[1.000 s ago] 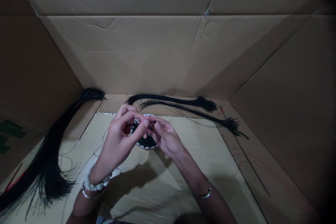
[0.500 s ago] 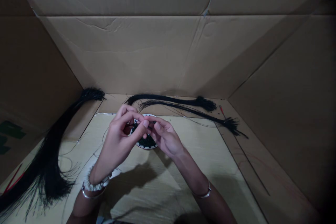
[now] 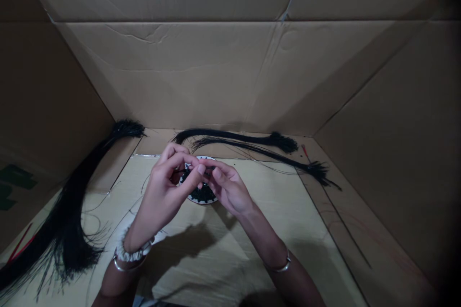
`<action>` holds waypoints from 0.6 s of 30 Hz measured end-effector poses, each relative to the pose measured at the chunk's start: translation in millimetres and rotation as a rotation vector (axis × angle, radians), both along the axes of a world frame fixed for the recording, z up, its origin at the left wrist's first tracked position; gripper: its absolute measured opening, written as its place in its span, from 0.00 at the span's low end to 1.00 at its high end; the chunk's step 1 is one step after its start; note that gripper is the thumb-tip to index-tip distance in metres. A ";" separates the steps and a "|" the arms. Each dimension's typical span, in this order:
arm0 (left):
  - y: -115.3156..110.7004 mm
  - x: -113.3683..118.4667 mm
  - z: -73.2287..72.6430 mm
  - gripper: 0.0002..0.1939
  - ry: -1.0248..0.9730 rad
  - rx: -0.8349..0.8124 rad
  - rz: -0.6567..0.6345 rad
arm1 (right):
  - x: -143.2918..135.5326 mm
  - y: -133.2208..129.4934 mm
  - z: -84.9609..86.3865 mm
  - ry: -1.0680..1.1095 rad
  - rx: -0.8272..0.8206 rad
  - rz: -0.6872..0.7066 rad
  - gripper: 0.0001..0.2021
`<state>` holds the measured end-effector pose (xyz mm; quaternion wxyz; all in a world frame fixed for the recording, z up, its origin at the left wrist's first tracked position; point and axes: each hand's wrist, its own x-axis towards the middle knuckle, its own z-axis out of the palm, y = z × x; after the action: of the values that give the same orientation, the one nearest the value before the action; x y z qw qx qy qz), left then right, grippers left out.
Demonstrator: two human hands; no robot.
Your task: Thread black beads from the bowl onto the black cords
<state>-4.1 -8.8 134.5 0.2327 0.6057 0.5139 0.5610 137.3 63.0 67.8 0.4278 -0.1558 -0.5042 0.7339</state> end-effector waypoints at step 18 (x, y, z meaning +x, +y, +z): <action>1.3 -0.2 -2.9 0.02 0.027 0.016 0.012 | 4.4 -1.8 9.7 -0.004 0.072 -0.060 0.16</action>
<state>-4.4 -7.5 131.5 0.2177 0.6120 0.5161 0.5584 141.8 61.2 77.5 0.4537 -0.1569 -0.5263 0.7018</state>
